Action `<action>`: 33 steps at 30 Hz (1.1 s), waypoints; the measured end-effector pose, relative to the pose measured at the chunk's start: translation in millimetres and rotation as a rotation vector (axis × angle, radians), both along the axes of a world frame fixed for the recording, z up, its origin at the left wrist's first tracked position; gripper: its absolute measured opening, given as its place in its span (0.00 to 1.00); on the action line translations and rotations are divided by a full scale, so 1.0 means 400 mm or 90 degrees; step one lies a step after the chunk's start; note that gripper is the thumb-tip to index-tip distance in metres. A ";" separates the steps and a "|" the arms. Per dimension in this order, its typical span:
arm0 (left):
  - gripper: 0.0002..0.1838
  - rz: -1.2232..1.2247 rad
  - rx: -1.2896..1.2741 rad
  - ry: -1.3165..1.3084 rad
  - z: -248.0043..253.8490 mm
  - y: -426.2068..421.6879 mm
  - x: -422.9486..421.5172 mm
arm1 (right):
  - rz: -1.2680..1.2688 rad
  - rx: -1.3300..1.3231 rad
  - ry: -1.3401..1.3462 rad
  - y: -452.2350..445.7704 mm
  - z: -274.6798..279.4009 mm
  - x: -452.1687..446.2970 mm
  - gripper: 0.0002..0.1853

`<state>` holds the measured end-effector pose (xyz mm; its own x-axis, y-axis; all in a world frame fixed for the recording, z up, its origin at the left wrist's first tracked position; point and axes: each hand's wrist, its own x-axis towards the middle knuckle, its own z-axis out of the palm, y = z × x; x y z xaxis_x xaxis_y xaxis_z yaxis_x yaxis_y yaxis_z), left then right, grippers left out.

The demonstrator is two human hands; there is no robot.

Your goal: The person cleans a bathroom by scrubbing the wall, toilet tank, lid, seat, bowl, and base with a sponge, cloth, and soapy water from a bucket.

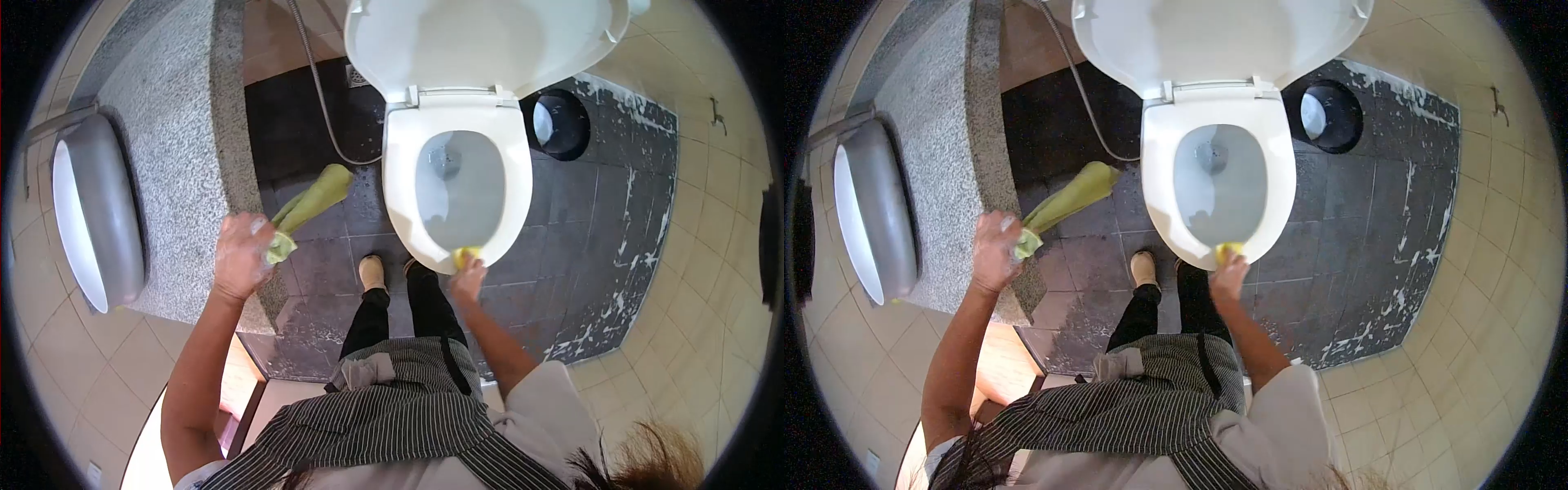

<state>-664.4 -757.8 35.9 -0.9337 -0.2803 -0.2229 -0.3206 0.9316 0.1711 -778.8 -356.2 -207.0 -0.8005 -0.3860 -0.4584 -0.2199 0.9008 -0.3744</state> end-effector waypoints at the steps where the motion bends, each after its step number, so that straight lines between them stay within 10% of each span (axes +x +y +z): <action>1: 0.14 0.005 -0.002 -0.002 0.001 0.000 -0.001 | 0.038 -0.012 0.003 -0.041 0.001 0.048 0.23; 9: 0.14 -0.012 -0.014 0.021 0.000 0.001 -0.004 | 0.451 -0.144 0.129 -0.498 -0.041 -0.052 0.11; 17: 0.11 0.001 0.000 0.065 0.017 0.019 -0.008 | 0.318 -0.231 0.148 -0.566 -0.093 -0.335 0.17; 25: 0.08 -0.004 -0.016 0.110 0.018 0.014 0.008 | 0.498 -0.007 0.134 0.171 0.044 -0.028 0.14; 27: 0.09 0.008 -0.027 0.129 0.031 0.023 0.011 | 0.454 0.399 0.016 0.434 0.038 -0.064 0.13; 33: 0.14 -0.067 -0.145 0.085 0.037 0.040 0.027 | -0.067 0.446 0.005 0.855 0.471 0.205 0.15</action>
